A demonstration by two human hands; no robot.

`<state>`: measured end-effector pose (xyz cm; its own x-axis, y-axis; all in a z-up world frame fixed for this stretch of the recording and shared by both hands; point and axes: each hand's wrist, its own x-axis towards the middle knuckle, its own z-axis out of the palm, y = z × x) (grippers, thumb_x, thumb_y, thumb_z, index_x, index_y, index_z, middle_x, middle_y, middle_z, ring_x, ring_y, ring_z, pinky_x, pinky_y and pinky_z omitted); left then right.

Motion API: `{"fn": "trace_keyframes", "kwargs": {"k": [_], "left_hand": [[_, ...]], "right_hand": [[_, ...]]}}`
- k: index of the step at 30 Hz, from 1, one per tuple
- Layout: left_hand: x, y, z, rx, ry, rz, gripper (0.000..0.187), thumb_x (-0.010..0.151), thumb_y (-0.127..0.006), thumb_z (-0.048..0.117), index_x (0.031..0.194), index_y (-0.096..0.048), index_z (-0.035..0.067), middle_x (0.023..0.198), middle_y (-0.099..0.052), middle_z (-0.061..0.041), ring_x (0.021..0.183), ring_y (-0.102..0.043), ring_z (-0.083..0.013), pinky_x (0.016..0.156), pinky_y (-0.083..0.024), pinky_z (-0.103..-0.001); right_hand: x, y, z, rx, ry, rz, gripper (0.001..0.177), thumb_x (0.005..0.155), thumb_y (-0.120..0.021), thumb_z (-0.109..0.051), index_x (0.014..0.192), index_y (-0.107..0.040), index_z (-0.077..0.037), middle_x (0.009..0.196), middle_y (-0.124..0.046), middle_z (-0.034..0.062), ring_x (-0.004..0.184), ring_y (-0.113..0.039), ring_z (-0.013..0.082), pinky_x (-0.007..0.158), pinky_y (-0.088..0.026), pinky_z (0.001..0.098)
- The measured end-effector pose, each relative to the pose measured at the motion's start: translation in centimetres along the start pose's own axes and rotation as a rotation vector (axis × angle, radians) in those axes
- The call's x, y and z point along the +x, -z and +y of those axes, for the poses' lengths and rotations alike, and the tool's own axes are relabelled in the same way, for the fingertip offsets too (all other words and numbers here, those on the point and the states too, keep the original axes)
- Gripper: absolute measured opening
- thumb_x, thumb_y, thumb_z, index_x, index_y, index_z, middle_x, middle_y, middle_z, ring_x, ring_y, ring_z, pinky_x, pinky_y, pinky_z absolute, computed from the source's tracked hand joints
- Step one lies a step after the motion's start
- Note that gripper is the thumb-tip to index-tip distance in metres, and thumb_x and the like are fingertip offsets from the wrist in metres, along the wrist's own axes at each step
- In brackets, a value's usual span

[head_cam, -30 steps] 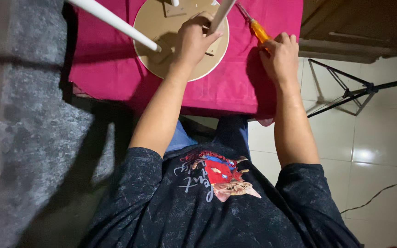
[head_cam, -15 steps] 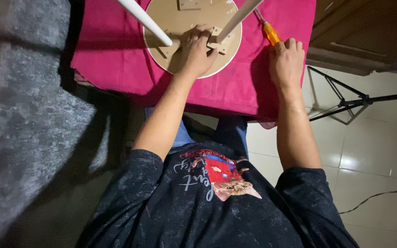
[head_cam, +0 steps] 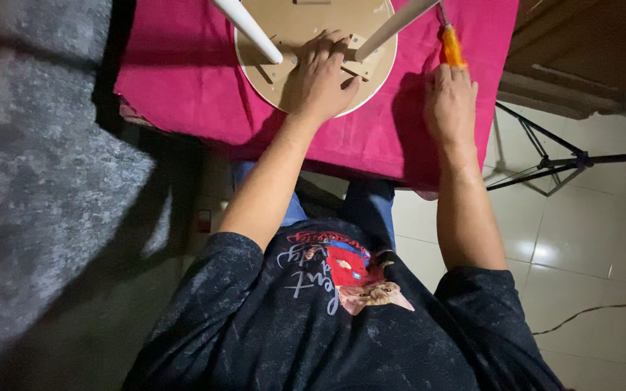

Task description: The person assembles a small round table by attaching white legs to a circular tabletop using a screwdriver and screws. The person repeatedly inserts screws and tightens them to secure each leg to the tabletop.

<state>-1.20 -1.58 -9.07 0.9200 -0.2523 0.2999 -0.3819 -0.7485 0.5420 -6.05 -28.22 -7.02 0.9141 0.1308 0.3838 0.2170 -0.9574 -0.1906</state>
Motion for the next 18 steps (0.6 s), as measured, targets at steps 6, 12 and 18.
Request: {"fn": "trace_keyframes", "kwargs": {"k": [6,12,18], "left_hand": [[-0.2,0.2,0.0,-0.013,-0.025,0.014,0.069,0.088,-0.080,0.033,0.143,-0.052,0.000,0.152,-0.044,-0.015,0.147,-0.037,-0.0383,0.125,-0.030,-0.046],[-0.5,0.3,0.2,0.013,-0.022,0.051,0.070,0.087,-0.080,0.032,0.143,-0.052,0.001,0.150,-0.045,-0.017,0.145,-0.037,-0.0385,0.122,-0.032,-0.047],[-0.2,0.3,0.4,0.001,-0.041,0.059,0.071,0.087,-0.080,0.032,0.144,-0.050,0.000,0.150,-0.045,-0.016,0.145,-0.038,-0.0374,0.122,-0.031,-0.047]], "right_hand": [[-1.1,1.1,-0.8,0.277,-0.060,0.046,0.017,0.090,-0.078,-0.005,0.101,-0.065,-0.006,0.096,-0.065,0.0123,0.095,-0.064,0.0329,0.081,-0.050,0.0537],[-0.5,4.6,3.3,0.921,-0.058,0.373,0.005,0.116,-0.066,0.001,0.115,-0.063,-0.001,0.100,-0.064,0.0037,0.084,-0.063,0.0141,0.071,-0.058,0.0270],[-0.4,6.3,6.6,1.174,-0.200,0.415,0.007,0.117,-0.069,0.003,0.112,-0.068,0.000,0.096,-0.066,0.0063,0.077,-0.062,0.0115,0.066,-0.055,0.0245]]}}
